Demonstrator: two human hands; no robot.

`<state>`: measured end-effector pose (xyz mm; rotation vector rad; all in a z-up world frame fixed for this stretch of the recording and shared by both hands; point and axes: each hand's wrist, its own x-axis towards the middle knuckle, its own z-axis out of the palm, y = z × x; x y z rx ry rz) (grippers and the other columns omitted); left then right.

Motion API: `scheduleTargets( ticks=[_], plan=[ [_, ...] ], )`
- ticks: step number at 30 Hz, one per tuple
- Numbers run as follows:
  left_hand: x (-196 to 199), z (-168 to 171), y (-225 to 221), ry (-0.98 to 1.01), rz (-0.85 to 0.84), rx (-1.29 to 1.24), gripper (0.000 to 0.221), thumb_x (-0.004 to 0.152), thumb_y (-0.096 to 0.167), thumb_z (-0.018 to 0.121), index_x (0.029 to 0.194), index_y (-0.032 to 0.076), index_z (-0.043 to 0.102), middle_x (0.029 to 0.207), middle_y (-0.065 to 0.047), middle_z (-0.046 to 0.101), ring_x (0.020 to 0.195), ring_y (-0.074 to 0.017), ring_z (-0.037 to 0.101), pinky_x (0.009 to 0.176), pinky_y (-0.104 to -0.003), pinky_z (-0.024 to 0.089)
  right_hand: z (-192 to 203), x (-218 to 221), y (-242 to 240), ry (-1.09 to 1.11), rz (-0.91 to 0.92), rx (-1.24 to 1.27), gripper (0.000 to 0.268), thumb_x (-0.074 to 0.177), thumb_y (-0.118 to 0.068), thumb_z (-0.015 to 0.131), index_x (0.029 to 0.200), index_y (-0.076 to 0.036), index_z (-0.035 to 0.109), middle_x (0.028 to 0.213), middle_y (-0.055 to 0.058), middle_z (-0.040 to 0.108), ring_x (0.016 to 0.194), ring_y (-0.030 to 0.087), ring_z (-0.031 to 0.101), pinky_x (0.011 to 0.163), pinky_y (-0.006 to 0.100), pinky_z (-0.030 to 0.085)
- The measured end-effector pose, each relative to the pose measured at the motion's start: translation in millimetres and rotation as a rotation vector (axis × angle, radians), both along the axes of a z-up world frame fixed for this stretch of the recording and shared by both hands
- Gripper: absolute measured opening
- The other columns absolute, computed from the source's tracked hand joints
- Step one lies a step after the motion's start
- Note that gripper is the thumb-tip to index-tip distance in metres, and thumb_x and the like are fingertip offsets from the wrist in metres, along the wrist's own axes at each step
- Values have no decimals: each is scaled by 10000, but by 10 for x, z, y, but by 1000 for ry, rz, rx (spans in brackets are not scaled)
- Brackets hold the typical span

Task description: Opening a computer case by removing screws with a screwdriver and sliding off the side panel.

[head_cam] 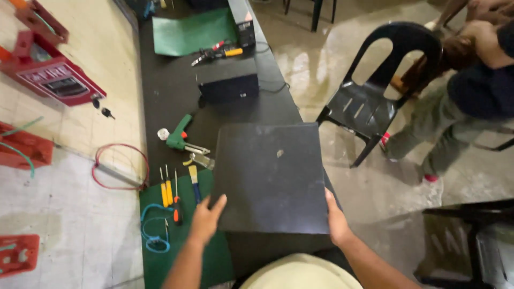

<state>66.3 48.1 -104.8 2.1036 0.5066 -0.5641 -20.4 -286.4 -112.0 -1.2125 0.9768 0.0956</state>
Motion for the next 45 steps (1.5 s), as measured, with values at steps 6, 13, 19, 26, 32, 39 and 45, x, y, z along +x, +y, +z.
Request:
scheduleTargets(
  ticks=[6,13,19,26,32,39,45],
  plan=[
    [387,495,-108,21,-129,-71,698,856,573,612,1401,140,667,1304,-73,734,1150,-275,701,965,-393,555,-371,-197,-40,-202,282,-194,698,1000,-560,224,1553,-199,449,1538,44,536,1443,160,458,1219,365,331],
    [1077,127,-11,-256,-342,229,871,813,703,628,1338,10,668,1351,-173,676,1306,-312,619,1117,-389,449,-672,-396,132,-103,251,-84,440,1037,-515,350,1185,-173,583,1112,84,658,1009,203,658,866,408,594],
    [1390,130,-100,-230,-440,487,893,861,812,429,1430,154,628,1461,-64,614,1337,-317,563,1019,-481,493,-247,-304,72,31,462,174,755,924,-435,565,1580,-107,384,1522,155,535,1014,348,772,904,406,636],
    [702,-854,-290,-982,244,324,528,923,197,745,1348,-41,541,1247,-300,556,1214,-474,521,1064,-549,396,-627,762,-1043,-85,308,-463,314,991,-280,516,1076,-99,758,906,123,733,826,243,701,748,403,571],
    [-714,-395,-973,-491,62,-168,922,942,335,740,1527,-123,193,1498,-396,263,1432,-498,244,1224,-566,143,-12,1213,-1096,-204,243,-491,462,1083,-269,567,1494,-71,501,1500,203,508,1382,370,502,1074,487,508],
    [-804,-492,-939,-296,-109,-444,833,1103,285,486,1603,-103,-56,1666,-349,-76,1568,-403,-69,1296,-497,-62,-144,1031,-1140,-191,252,-612,307,1105,-210,579,1372,-59,580,1339,189,608,1224,324,601,973,452,561],
    [-415,-695,-609,-474,82,-468,634,1124,324,390,1641,15,192,1694,-219,164,1570,-262,158,1310,-386,75,-414,633,-1064,-156,311,-724,309,1123,-321,609,1209,-25,579,915,66,598,799,181,573,676,381,491]
  ],
)
